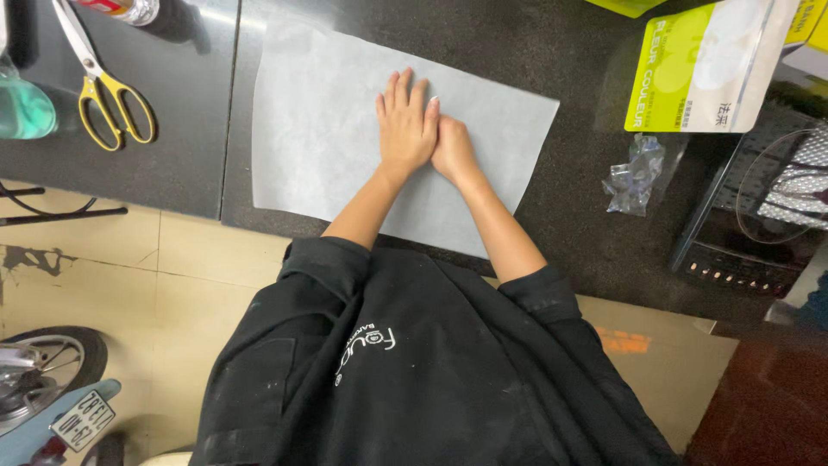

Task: The person unwraps a block of white fondant, cuts the plastic wrap with scissors, and kneads and shapes the fondant by hand on parchment paper. They spray the work surface, add coloring from a small bottle, and continue pinching and forming the fondant into a flower-like shape.

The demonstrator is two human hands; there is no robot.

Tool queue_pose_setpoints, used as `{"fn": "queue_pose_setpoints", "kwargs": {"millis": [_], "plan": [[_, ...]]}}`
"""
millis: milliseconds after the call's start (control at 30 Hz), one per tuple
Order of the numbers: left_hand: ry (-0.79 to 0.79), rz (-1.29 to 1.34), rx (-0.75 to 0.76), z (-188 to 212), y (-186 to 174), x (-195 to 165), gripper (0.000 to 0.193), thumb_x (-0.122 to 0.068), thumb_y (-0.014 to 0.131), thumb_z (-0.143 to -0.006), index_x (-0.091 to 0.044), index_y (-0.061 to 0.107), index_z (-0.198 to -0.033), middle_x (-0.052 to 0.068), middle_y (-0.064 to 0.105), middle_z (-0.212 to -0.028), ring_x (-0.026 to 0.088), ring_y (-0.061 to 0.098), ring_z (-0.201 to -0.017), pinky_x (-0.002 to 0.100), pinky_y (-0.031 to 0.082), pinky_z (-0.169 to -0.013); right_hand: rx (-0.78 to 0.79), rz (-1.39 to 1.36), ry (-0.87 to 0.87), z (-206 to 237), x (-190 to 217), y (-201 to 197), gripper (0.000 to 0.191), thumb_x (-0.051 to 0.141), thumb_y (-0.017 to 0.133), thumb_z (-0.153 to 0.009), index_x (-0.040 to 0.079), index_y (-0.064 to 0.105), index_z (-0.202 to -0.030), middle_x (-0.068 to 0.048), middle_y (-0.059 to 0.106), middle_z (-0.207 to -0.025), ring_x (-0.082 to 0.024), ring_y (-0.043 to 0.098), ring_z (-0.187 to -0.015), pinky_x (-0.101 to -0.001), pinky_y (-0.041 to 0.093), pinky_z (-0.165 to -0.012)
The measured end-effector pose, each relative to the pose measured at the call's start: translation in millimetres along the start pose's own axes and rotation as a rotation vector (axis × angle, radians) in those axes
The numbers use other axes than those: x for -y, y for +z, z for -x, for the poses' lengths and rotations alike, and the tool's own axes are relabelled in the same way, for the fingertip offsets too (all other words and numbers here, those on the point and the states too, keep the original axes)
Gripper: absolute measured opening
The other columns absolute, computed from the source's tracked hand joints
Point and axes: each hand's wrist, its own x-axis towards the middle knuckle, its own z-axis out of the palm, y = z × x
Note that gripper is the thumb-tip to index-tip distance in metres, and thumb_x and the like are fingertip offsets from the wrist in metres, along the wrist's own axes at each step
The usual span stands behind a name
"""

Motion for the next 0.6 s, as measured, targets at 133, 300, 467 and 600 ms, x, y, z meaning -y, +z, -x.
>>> {"fn": "queue_pose_setpoints", "kwargs": {"millis": [133,300,467,600], "plan": [[0.022,-0.172,0.082,-15.0,-0.6,2.2,0.064,-0.045,0.051,-0.102,-0.005,0.043,-0.151,0.017,0.027,-0.164,0.039,0.021,-0.153,0.067,0.015,-0.120,-0.005,-0.238,0.182,2.9,-12.3,-5.3,0.023,0.014,0.053,-0.106,0.000,0.067,-0.094,-0.009,0.073,-0.076,-0.014,0.068,-0.066,-0.0297,0.055,-0.059],[0.044,-0.229,0.186,-34.5,4.7,0.7,0.076,-0.052,0.051,-0.101,-0.004,0.033,-0.158,0.015,0.019,-0.167,0.038,0.014,-0.154,0.068,0.013,-0.119,-0.082,-0.373,0.136,14.8,-28.7,-7.5,0.015,0.011,0.051,-0.106,0.001,0.061,-0.111,-0.004,0.065,-0.072,-0.009,0.061,-0.059,-0.0252,0.050,-0.054],[0.098,-0.242,0.220,-55.4,10.7,1.5,0.078,-0.053,0.051,-0.102,-0.004,0.031,-0.159,0.015,0.018,-0.168,0.037,0.012,-0.155,0.068,0.012,-0.120,-0.121,-0.259,0.016,22.5,-34.2,-11.7,0.012,0.010,0.061,-0.101,0.003,0.059,-0.111,-0.003,0.065,-0.074,-0.008,0.064,-0.061,-0.0249,0.052,-0.055],[0.113,-0.250,0.243,-74.2,12.2,2.8,0.077,-0.052,0.051,-0.103,-0.004,0.032,-0.159,0.015,0.018,-0.168,0.036,0.012,-0.156,0.068,0.011,-0.121,-0.088,-0.103,-0.137,16.5,-21.0,-22.5,0.032,0.014,0.081,-0.083,0.005,0.061,-0.106,-0.003,0.064,-0.076,-0.012,0.064,-0.060,-0.0266,0.053,-0.054]]}}
